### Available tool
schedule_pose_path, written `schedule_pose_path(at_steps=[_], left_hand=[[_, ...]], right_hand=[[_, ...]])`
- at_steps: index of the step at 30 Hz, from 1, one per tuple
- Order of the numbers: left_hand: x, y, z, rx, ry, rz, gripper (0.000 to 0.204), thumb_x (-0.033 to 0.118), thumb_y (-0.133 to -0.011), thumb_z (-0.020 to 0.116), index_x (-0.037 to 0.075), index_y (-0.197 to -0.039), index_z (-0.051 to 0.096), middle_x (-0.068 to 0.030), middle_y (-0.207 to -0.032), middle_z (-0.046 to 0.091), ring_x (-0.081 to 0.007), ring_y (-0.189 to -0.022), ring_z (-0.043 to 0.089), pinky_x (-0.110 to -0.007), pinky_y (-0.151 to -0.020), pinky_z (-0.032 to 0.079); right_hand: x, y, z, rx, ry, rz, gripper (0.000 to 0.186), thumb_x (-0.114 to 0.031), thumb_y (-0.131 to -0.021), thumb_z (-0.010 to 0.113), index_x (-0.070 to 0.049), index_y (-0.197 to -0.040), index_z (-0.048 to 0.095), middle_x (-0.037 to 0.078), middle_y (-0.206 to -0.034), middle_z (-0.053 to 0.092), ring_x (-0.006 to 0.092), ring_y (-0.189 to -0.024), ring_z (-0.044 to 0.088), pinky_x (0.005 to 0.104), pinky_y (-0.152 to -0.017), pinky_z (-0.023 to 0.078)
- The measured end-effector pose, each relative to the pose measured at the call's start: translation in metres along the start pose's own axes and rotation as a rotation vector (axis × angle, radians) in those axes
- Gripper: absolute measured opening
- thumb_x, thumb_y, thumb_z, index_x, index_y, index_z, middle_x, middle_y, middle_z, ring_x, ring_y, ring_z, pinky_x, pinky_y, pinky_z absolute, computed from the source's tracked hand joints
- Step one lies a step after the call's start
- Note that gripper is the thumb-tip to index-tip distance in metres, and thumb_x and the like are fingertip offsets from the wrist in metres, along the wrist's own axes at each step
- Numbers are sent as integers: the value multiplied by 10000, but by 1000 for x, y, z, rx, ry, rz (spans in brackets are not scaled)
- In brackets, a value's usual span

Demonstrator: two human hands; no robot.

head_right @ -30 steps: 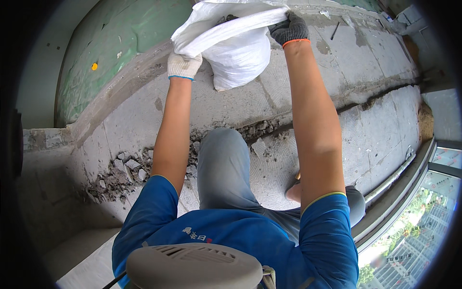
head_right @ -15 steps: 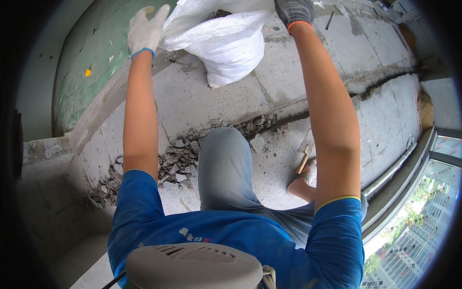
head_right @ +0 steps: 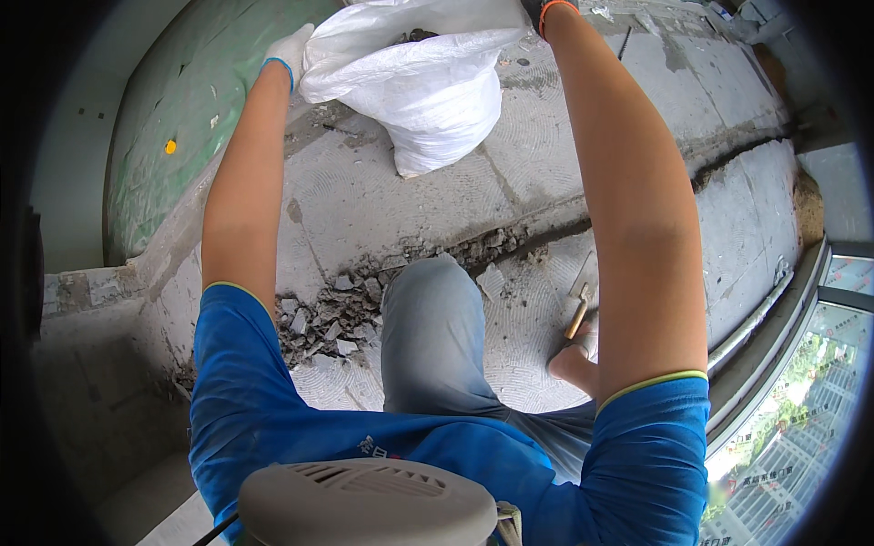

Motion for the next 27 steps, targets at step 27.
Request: schedule_pose_path(at_steps=[27], left_hand=[[122,277,29,-45,-135,921,430,314,-869,581,-19,-1141,588,-93,-1029,651,-165,-950,589,-266,-871,421]], right_hand=[[187,272,-274,-863,1058,87,587,-326,-842,624,-115,-1344,404,144,-1275,513,287,-1167,505,359,-1010,388]])
Point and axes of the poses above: each hand's wrist, its own y-axis away from the middle knuckle, its own z-axis out of the palm, x = y × z, the point moved 2 cm from there along -y, towards the middle knuckle
